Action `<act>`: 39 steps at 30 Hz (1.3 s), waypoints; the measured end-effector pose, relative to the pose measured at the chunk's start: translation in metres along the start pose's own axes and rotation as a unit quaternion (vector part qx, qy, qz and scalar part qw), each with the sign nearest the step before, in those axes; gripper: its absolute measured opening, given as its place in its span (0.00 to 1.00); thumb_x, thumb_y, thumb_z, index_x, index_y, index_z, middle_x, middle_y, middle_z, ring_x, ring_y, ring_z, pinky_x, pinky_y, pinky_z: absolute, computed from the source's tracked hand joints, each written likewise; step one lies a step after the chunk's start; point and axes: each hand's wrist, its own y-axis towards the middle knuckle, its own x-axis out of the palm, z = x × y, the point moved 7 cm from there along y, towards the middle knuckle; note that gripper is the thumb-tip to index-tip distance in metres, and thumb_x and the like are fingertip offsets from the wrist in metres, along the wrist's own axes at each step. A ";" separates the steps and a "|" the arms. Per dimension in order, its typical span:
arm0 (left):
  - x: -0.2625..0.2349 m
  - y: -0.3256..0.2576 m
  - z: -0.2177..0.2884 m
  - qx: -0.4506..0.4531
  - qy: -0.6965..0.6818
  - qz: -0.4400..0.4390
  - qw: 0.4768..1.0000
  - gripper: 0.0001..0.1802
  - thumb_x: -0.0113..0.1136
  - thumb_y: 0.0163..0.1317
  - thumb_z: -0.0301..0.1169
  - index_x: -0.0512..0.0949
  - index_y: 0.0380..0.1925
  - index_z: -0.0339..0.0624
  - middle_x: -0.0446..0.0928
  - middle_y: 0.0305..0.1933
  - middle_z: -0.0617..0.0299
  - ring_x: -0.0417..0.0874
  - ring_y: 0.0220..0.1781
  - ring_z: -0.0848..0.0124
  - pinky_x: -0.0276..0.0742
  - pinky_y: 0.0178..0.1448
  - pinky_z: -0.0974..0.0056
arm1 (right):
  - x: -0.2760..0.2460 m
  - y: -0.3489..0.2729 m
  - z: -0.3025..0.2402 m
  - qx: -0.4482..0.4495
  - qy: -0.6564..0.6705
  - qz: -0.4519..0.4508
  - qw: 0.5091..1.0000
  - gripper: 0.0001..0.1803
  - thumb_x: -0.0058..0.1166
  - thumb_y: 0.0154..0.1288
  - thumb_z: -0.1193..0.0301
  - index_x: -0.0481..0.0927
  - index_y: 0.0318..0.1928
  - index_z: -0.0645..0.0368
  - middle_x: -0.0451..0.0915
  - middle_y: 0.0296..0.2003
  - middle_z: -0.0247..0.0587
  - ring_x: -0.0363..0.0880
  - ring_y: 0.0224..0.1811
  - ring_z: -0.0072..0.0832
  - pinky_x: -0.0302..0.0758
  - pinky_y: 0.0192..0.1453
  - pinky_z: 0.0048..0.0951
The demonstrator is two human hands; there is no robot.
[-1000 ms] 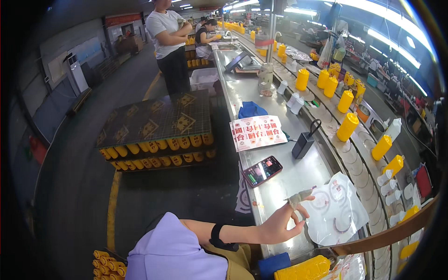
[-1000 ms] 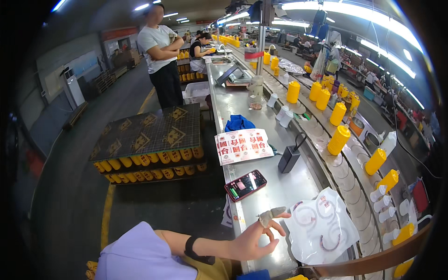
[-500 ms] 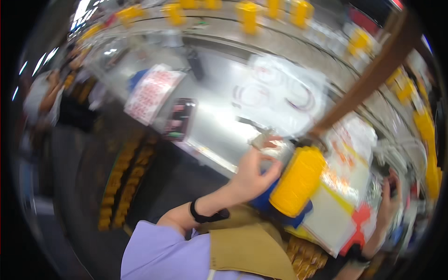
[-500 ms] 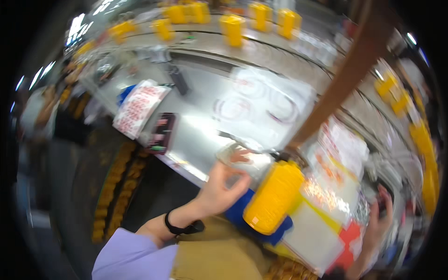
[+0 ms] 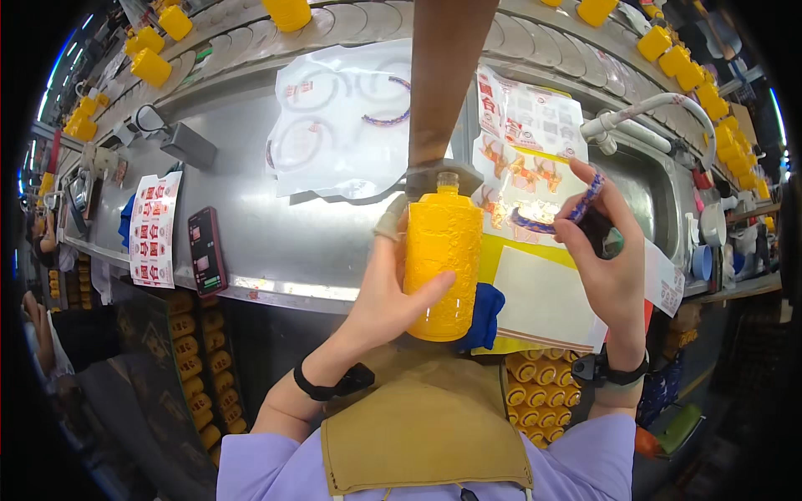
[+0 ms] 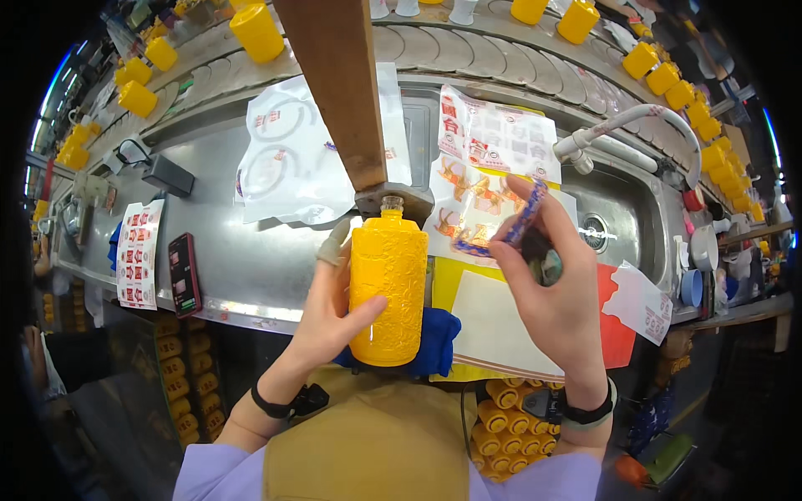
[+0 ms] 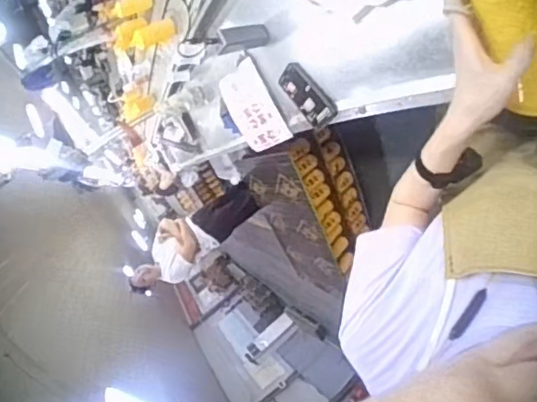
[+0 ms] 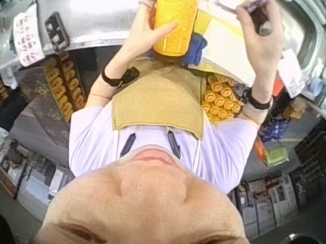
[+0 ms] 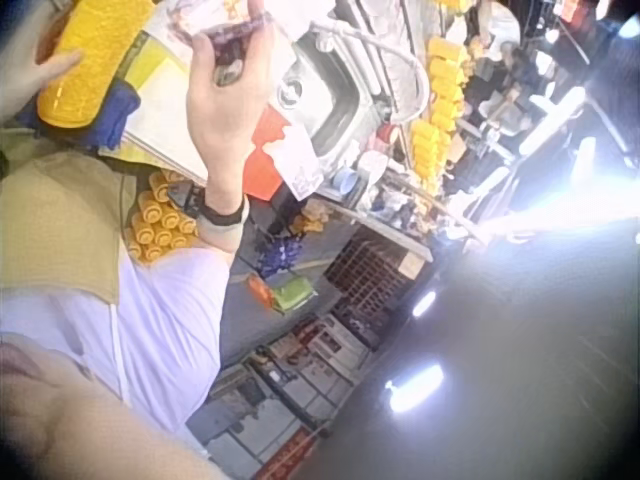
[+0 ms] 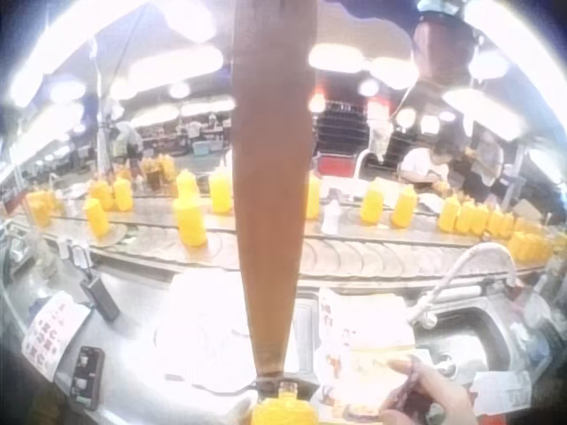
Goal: Applying labels and decorative ribbons to liquor bottles at a manufacturing workstation.
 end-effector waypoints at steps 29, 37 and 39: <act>-0.001 0.003 0.022 0.136 0.353 0.139 0.915 0.55 0.79 0.53 0.35 0.55 0.74 0.28 0.63 0.70 0.42 0.66 0.71 0.49 0.62 0.74 0.49 | 0.066 0.058 0.019 0.021 0.103 -0.142 0.984 0.34 0.59 0.68 0.83 0.67 0.74 0.61 0.83 0.40 0.33 0.78 0.45 0.18 0.73 0.54 0.24; 0.006 0.021 0.016 0.164 0.335 0.091 0.923 0.51 0.81 0.51 0.32 0.62 0.71 0.29 0.66 0.70 0.43 0.71 0.70 0.52 0.69 0.70 0.51 | 0.066 0.058 0.020 0.042 0.198 -0.172 0.964 0.36 0.59 0.70 0.83 0.62 0.76 0.65 0.82 0.41 0.36 0.78 0.46 0.19 0.74 0.55 0.23; 0.009 0.022 0.018 0.168 0.356 0.084 0.916 0.48 0.80 0.50 0.30 0.65 0.69 0.29 0.68 0.68 0.43 0.74 0.67 0.51 0.72 0.68 0.52 | 0.068 0.059 0.021 0.042 0.188 -0.171 0.966 0.36 0.59 0.70 0.83 0.62 0.76 0.65 0.82 0.41 0.36 0.78 0.46 0.19 0.74 0.55 0.23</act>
